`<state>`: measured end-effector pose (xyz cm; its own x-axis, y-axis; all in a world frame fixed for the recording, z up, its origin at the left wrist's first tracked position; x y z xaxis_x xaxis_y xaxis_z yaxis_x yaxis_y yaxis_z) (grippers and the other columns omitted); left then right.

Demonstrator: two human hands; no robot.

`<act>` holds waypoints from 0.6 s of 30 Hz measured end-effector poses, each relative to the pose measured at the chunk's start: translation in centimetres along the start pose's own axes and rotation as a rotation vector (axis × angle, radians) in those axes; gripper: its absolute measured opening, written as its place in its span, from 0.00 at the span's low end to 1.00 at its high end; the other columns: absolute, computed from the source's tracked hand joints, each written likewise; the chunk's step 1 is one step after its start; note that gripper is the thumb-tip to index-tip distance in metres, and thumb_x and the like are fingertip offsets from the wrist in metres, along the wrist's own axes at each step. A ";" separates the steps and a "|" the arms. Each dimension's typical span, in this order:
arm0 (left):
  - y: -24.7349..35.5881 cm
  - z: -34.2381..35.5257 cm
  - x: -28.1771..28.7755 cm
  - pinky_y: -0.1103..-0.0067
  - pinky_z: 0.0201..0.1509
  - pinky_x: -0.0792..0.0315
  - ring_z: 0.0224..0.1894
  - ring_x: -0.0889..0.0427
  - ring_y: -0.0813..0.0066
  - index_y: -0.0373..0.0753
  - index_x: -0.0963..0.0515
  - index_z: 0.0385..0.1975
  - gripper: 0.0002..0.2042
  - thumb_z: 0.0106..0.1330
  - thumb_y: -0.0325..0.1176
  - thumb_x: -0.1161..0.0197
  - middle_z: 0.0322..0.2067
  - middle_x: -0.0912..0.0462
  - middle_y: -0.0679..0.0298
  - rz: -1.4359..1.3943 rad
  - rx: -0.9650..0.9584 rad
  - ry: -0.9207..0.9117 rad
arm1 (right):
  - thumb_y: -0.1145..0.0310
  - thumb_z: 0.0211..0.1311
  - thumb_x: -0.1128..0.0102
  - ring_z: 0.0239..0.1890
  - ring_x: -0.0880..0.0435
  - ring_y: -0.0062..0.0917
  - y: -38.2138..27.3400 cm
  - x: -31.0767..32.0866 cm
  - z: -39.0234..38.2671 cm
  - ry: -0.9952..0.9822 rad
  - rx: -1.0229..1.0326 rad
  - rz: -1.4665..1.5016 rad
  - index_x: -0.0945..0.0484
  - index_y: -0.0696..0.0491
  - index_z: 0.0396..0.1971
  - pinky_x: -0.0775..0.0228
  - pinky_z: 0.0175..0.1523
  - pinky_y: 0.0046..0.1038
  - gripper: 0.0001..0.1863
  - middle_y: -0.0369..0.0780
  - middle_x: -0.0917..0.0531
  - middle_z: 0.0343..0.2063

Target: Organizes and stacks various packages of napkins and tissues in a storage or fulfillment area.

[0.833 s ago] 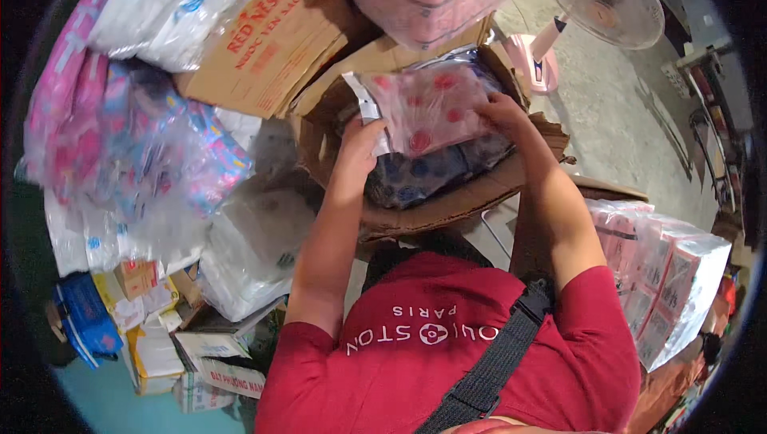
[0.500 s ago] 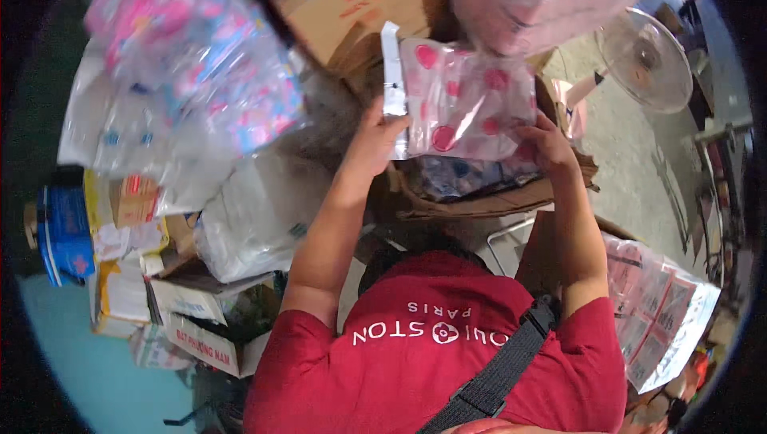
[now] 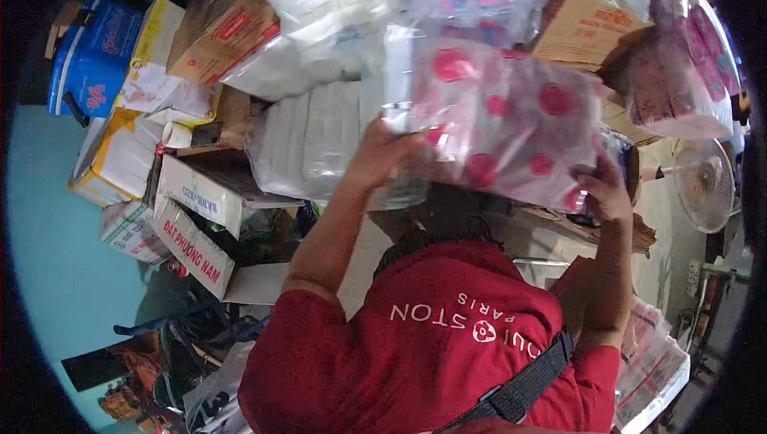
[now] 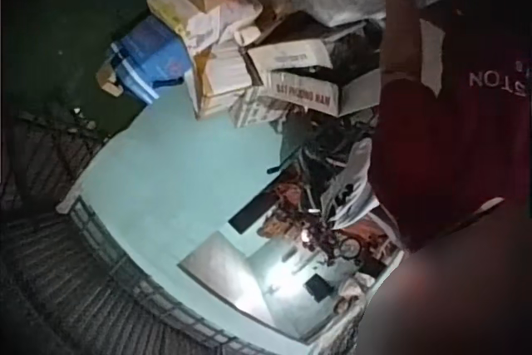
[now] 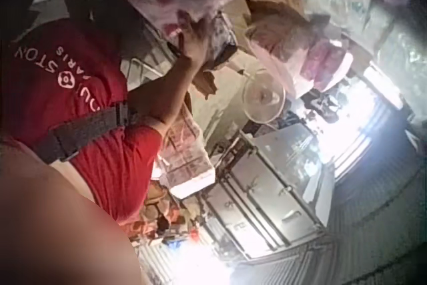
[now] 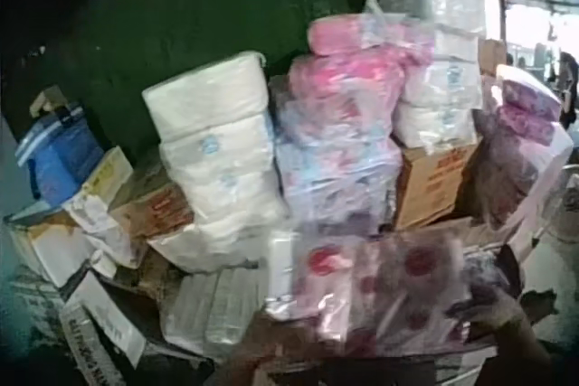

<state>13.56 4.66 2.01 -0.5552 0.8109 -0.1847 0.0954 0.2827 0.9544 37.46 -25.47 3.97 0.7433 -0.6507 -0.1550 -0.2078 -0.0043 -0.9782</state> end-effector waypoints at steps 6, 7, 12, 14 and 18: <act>-2.9 -2.9 16.1 0.81 0.24 0.31 0.25 0.25 0.81 0.39 0.32 0.49 0.21 0.54 0.23 0.39 0.28 0.23 0.69 -0.067 -0.031 0.260 | 0.77 0.52 0.44 0.48 0.27 0.25 3.1 -16.3 6.8 -0.505 -0.233 -0.177 0.44 0.59 0.58 0.34 0.53 0.28 0.32 0.40 0.26 0.48; -3.9 -2.9 19.1 0.81 0.24 0.31 0.25 0.25 0.81 0.39 0.32 0.49 0.21 0.54 0.23 0.39 0.28 0.23 0.69 -0.073 -0.031 0.263 | 0.76 0.52 0.43 0.48 0.26 0.25 4.0 -18.0 8.1 -0.507 -0.242 -0.223 0.43 0.58 0.58 0.32 0.51 0.29 0.32 0.40 0.26 0.47; -4.1 -2.5 27.1 0.76 0.37 0.27 0.39 0.24 0.73 0.38 0.37 0.52 0.25 0.53 0.21 0.39 0.42 0.25 0.62 -0.128 -0.072 0.426 | 0.72 0.51 0.40 0.46 0.26 0.24 9.1 -26.0 13.3 -0.507 -0.195 -0.313 0.41 0.57 0.57 0.29 0.47 0.29 0.31 0.41 0.25 0.46; -5.7 -2.7 30.9 0.74 0.42 0.27 0.43 0.25 0.70 0.38 0.38 0.55 0.26 0.55 0.27 0.38 0.47 0.28 0.60 -0.116 -0.095 0.387 | 0.70 0.51 0.39 0.45 0.24 0.26 10.6 -27.9 14.8 -0.412 -0.256 -0.379 0.38 0.57 0.54 0.29 0.45 0.30 0.29 0.43 0.24 0.44; -6.0 -2.2 34.8 0.67 0.54 0.32 0.54 0.31 0.60 0.39 0.44 0.61 0.34 0.57 0.42 0.38 0.56 0.34 0.55 0.413 -0.128 0.363 | 0.68 0.51 0.41 0.39 0.20 0.33 12.4 -28.5 16.1 -0.348 -0.015 -0.731 0.37 0.61 0.51 0.28 0.45 0.31 0.27 0.46 0.20 0.36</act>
<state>-8.17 29.99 -9.64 -0.7441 0.6060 0.2811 0.2765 -0.1037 0.9554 23.89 5.24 -5.92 0.8492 -0.2061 0.4862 0.4002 -0.3495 -0.8472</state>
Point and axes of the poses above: each hand's wrist, its own z-axis towards the middle knuckle, its own x-axis out of the back of the hand, y = z × x, the point moved 1 cm from there along z, towards the middle knuckle
